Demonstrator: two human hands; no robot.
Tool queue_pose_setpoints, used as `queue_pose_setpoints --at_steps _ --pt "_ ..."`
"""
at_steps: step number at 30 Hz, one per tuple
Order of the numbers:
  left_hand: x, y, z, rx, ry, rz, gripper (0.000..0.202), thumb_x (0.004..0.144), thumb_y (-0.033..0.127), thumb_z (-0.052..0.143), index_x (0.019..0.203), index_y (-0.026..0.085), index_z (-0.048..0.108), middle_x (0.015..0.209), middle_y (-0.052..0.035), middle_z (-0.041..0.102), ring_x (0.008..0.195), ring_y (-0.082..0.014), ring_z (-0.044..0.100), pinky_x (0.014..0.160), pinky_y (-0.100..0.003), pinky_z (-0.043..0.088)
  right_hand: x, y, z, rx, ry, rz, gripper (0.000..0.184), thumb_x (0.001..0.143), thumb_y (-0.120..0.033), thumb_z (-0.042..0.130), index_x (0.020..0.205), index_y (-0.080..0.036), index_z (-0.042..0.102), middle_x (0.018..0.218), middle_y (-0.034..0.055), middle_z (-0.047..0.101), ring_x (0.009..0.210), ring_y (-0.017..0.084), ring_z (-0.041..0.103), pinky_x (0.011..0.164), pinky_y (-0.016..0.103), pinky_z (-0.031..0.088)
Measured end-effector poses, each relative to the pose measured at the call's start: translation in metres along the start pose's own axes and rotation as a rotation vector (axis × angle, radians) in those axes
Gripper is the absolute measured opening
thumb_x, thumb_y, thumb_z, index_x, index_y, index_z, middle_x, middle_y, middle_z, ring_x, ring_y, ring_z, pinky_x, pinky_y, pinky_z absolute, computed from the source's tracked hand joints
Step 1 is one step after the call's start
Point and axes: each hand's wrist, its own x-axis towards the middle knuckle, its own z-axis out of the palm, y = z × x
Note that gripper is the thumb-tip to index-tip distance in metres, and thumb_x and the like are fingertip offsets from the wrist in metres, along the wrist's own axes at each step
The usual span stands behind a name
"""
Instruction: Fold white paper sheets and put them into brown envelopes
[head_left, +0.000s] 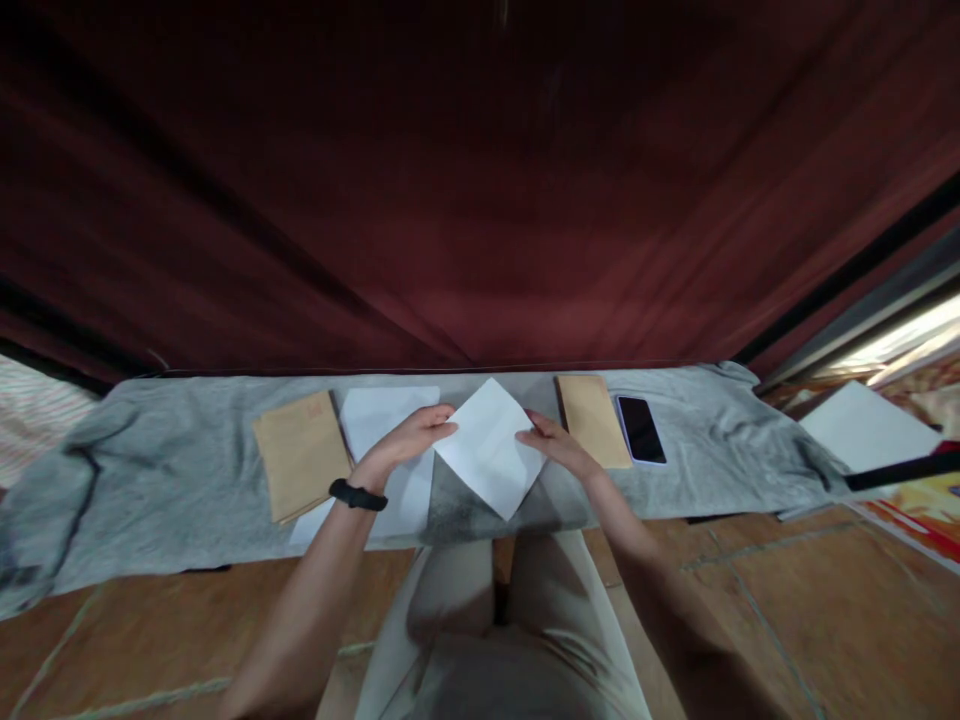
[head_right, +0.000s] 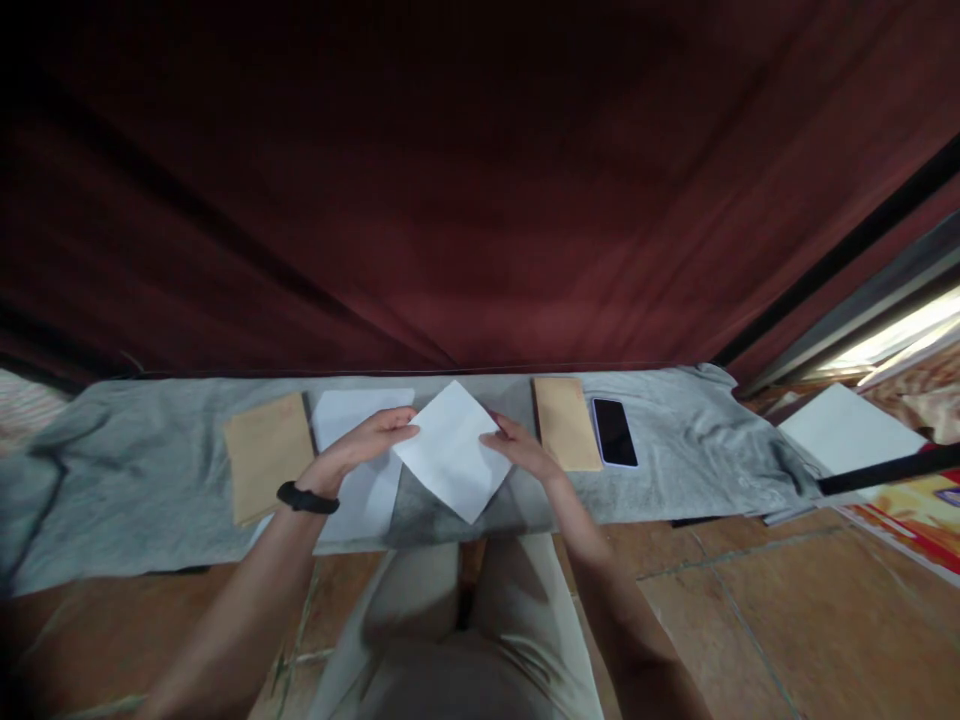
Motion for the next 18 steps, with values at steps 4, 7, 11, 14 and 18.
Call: queue_pose_setpoints --at_steps 4,7,11,14,18 --pt "0.026 -0.001 -0.007 0.13 0.121 -0.066 0.018 0.068 0.035 0.075 0.072 0.02 0.067 0.067 0.0 0.066 0.065 -0.0181 0.061 0.06 -0.027 0.049 -0.015 0.011 0.018 0.17 0.007 0.143 0.043 0.08 -0.055 0.066 0.094 -0.014 0.073 0.074 0.0027 0.072 0.062 0.016 0.061 0.055 0.025 0.047" --pt "0.042 -0.011 0.001 0.271 0.374 -0.028 0.007 0.074 0.026 0.069 0.078 0.022 0.067 0.069 -0.0002 0.065 0.071 -0.0196 0.063 0.067 -0.029 0.052 -0.016 0.025 0.03 0.101 0.223 0.168 0.035 0.077 -0.052 0.066 0.077 -0.017 0.07 0.062 -0.001 0.065 0.056 0.014 0.054 0.052 0.024 0.042" --pt "0.036 -0.034 0.031 0.506 0.662 0.101 0.022 0.084 0.019 0.057 0.104 0.021 0.067 0.104 -0.0081 0.068 0.103 -0.0243 0.066 0.096 -0.038 0.053 -0.003 0.04 0.035 0.018 0.393 0.186 0.027 0.076 -0.046 0.061 0.069 -0.02 0.065 0.057 -0.0031 0.059 0.057 0.014 0.052 0.052 0.023 0.04" --pt "0.016 -0.056 0.066 0.627 0.553 0.204 0.029 0.09 0.019 0.053 0.116 0.021 0.065 0.122 -0.0101 0.066 0.118 -0.0238 0.062 0.108 -0.041 0.049 0.01 0.048 0.033 -0.029 0.461 0.197 0.025 0.074 -0.043 0.058 0.066 -0.02 0.062 0.057 -0.0033 0.057 0.059 0.014 0.051 0.054 0.023 0.039" --pt "-0.009 -0.082 0.11 0.774 0.427 0.219 0.036 0.096 0.024 0.051 0.131 0.022 0.06 0.146 -0.0109 0.056 0.135 -0.0237 0.053 0.113 -0.044 0.047 0.021 0.055 0.035 -0.084 0.486 0.212 0.027 0.075 -0.044 0.054 0.071 -0.019 0.064 0.059 -0.0024 0.059 0.061 0.015 0.055 0.055 0.024 0.042"
